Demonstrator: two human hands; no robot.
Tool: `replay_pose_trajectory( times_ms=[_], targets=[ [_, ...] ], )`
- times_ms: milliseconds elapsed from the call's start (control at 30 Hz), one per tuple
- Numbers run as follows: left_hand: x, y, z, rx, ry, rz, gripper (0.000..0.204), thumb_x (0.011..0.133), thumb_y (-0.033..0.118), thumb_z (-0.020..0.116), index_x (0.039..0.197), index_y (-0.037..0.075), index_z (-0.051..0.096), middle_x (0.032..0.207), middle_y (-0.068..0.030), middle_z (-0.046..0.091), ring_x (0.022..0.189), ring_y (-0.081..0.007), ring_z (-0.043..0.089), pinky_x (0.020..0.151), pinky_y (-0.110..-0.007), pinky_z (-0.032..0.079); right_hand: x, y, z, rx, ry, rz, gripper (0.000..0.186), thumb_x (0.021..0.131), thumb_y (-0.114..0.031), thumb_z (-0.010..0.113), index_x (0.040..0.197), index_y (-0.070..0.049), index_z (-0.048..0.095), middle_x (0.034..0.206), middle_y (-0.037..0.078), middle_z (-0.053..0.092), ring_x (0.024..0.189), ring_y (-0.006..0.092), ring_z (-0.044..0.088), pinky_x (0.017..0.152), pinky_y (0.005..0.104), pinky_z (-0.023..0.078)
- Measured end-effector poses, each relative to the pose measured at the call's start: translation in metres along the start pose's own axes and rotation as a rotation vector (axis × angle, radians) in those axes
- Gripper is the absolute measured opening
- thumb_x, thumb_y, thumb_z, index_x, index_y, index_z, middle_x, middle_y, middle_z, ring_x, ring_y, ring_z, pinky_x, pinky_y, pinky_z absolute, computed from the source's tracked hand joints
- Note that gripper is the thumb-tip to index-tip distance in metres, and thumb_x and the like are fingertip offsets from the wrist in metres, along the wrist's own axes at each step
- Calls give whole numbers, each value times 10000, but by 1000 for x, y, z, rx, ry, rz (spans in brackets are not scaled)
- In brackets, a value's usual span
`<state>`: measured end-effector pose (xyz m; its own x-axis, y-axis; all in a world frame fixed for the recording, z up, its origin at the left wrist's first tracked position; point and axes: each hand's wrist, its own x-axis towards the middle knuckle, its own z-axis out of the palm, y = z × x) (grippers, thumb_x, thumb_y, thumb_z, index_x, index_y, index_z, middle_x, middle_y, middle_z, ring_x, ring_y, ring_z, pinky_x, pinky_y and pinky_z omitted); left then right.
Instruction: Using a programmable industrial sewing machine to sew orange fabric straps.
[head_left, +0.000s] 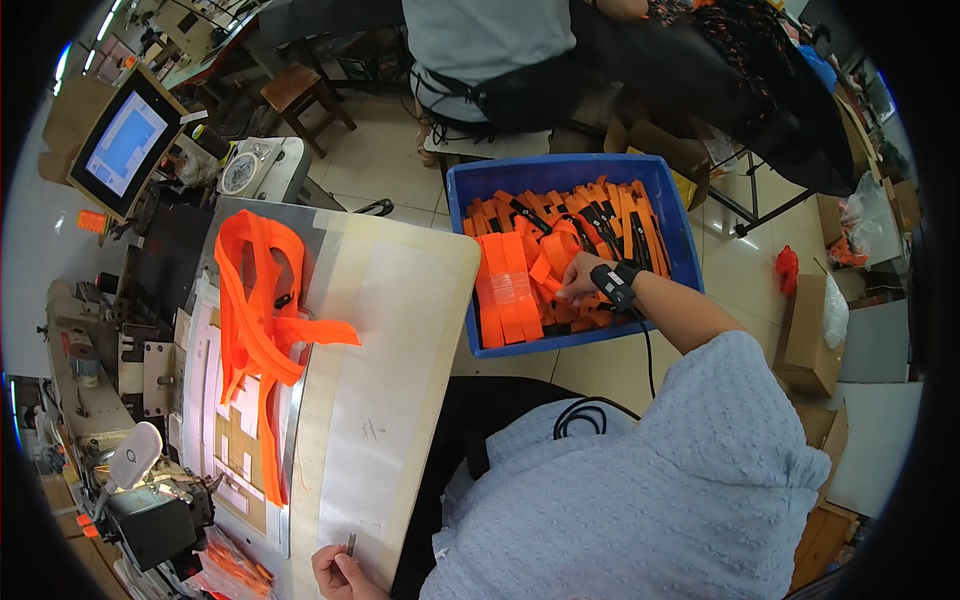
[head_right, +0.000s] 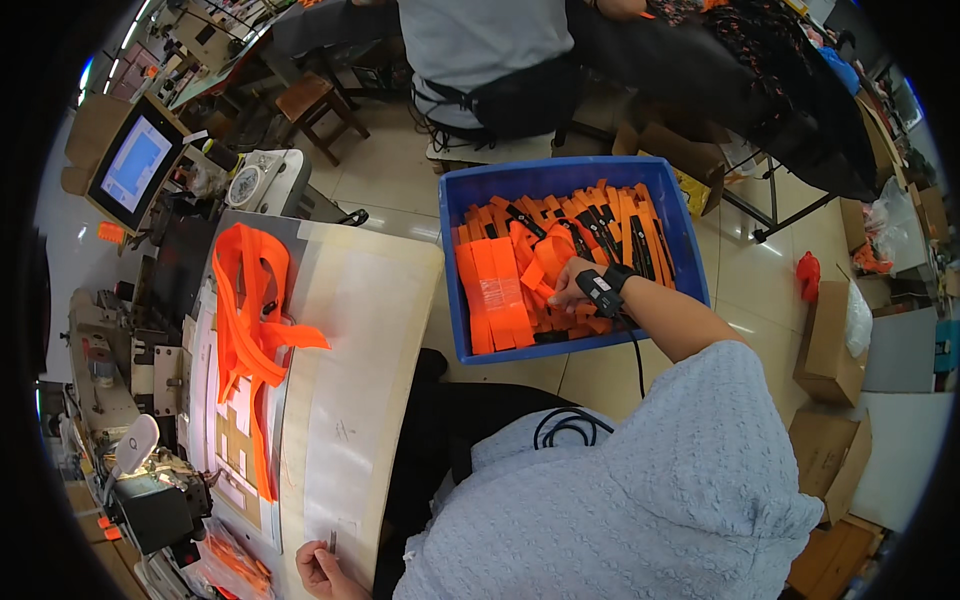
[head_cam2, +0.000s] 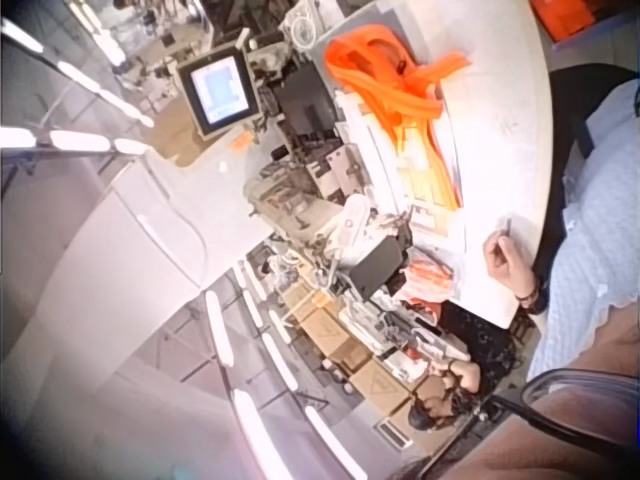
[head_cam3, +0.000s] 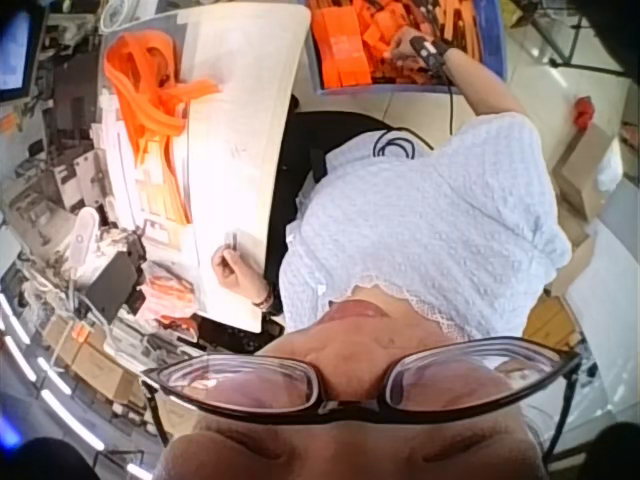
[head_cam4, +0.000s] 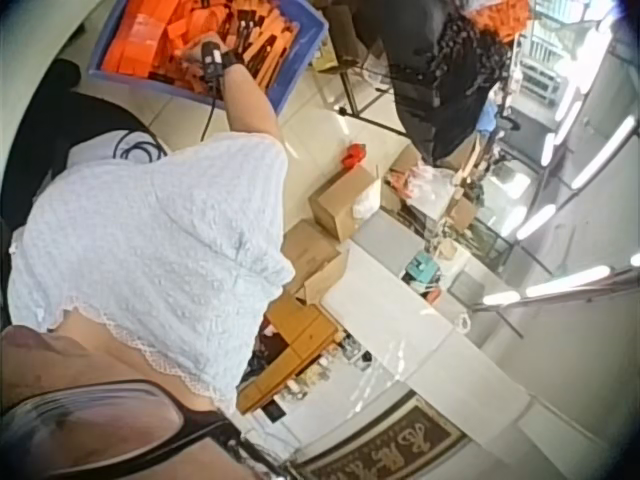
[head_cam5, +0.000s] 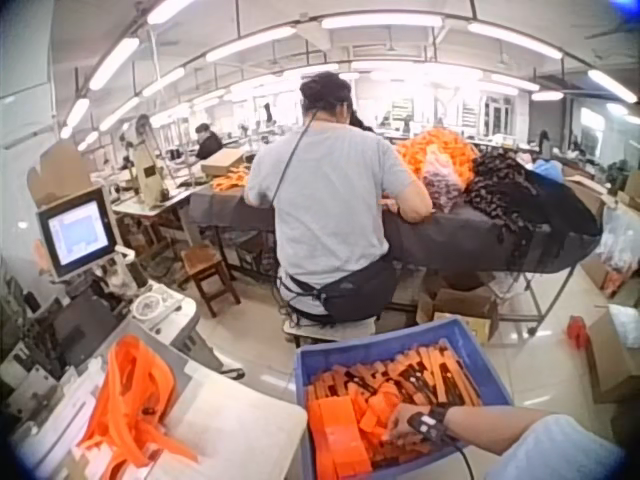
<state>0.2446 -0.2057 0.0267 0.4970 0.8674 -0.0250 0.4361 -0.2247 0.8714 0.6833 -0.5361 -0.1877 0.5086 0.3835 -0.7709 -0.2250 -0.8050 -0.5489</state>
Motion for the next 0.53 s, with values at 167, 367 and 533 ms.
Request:
replay_pose_trajectory(
  times_ms=[167, 367, 533],
  targets=[
    [1, -2, -2, -1, -19, 15, 191, 978, 171, 614, 977, -20, 628, 895, -52, 601, 786, -135, 521, 710, -274, 448, 5, 12, -2, 67, 93, -86, 238, 907, -170, 703, 928, 67, 714, 781, 121, 717, 713, 144, 730, 485, 243, 496],
    [0, -2, -2, -10, -31, 7, 189, 979, 170, 616, 983, -19, 627, 907, -54, 603, 795, -137, 522, 724, -276, 449, 1, 12, 1, 173, 235, -87, 227, 911, -154, 688, 1014, 45, 719, 824, 120, 726, 710, 139, 729, 514, 247, 519],
    [1, 1, -2, -6, -36, 31, 183, 979, 166, 617, 988, -17, 627, 914, -65, 605, 813, -145, 533, 751, -284, 460, -5, 5, 3, 157, 275, -35, 214, 906, -141, 686, 1009, 43, 723, 812, 112, 730, 689, 145, 725, 519, 245, 521]
  ],
)
